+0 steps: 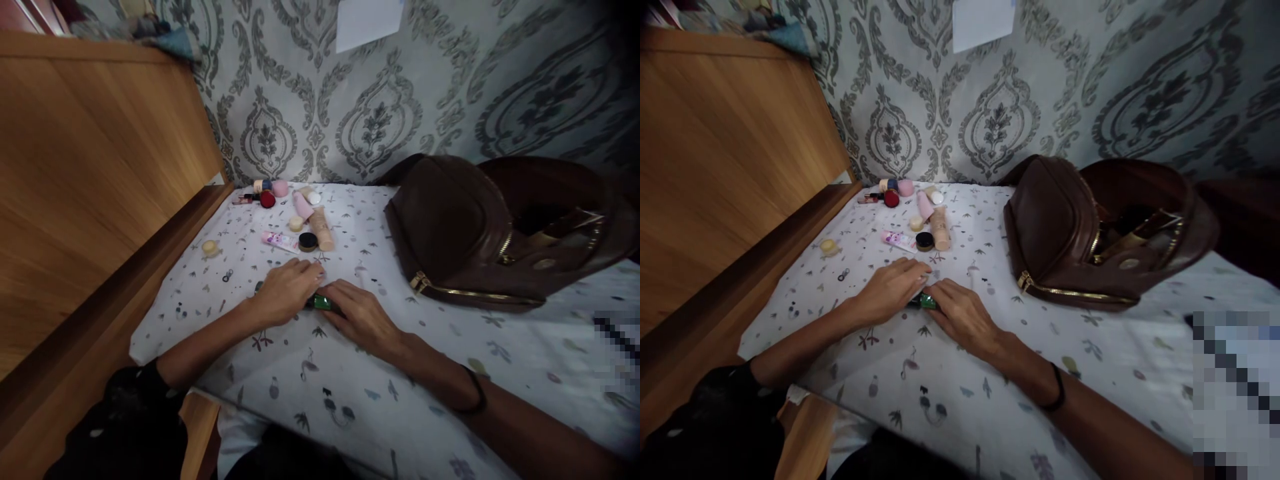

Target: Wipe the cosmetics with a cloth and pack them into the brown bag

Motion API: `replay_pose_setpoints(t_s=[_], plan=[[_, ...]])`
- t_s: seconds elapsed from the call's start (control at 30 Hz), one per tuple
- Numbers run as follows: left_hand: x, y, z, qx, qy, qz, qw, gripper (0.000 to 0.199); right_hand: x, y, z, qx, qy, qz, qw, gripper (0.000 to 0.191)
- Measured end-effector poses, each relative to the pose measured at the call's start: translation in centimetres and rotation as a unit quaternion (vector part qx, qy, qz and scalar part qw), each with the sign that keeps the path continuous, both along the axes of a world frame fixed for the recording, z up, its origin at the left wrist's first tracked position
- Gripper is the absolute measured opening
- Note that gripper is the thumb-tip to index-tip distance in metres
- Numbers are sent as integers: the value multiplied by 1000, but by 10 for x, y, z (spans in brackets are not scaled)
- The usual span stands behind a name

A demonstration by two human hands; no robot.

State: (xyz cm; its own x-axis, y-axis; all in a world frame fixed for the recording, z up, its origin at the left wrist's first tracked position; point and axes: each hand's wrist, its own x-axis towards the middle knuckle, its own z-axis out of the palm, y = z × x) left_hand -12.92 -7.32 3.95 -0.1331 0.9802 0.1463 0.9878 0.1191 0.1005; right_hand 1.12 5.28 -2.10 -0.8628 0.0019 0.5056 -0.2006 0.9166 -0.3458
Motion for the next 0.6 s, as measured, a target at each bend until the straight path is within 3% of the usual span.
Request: replay_pose_setpoints(t_s=[0.1,0.27,0.43,0.6], plan=[[2,1,-2,-20,-13,-45,999,36,0,0,-1,40,12,-1,999,19],[-31,-24,1,-66,-32,-97,993,42,0,1,0,31,-9,-4,999,23],[-64,-55,-5,-68,-83,-60,992,46,0,2,1,-24,-26,-3,999,26],[-81,-65,-25,8,-278,14,961,41,-2,2,3,-173,-51,-29,983,28]])
